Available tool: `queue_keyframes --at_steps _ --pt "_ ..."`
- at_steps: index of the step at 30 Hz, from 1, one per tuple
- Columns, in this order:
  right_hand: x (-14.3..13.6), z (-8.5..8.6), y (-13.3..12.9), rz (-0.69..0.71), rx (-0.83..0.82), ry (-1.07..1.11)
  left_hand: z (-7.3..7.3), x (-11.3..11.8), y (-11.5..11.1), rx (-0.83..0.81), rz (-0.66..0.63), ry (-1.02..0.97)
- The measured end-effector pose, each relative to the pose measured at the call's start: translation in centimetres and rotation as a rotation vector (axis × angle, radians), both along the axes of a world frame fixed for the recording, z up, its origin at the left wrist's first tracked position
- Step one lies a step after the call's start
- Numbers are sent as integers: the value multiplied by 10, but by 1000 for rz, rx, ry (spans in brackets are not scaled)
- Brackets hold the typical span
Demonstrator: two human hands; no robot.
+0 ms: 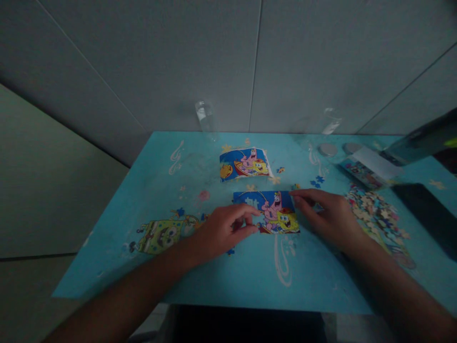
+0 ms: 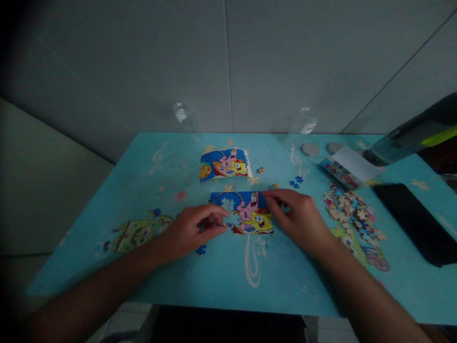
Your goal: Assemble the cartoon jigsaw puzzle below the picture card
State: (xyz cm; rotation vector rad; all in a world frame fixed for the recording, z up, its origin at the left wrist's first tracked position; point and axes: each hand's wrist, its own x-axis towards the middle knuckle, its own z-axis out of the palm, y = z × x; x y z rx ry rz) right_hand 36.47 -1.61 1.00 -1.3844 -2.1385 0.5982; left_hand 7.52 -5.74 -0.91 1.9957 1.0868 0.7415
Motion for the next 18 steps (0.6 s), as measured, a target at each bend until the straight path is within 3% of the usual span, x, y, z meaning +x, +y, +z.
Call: queue_keyframes --at_steps 4,11,14,18 --pt "-26 6 -15 137 -167 219 -1 14 -5 -184 132 -175" --pt "-46 -1 -29 242 -310 395 -1 26 -12 -370 169 -268" --pt "-43 -3 -26 241 -306 398 0 24 -11 -227 135 -188" --pt "-34 -5 -17 158 -224 325 -3 7 0 297 94 90"
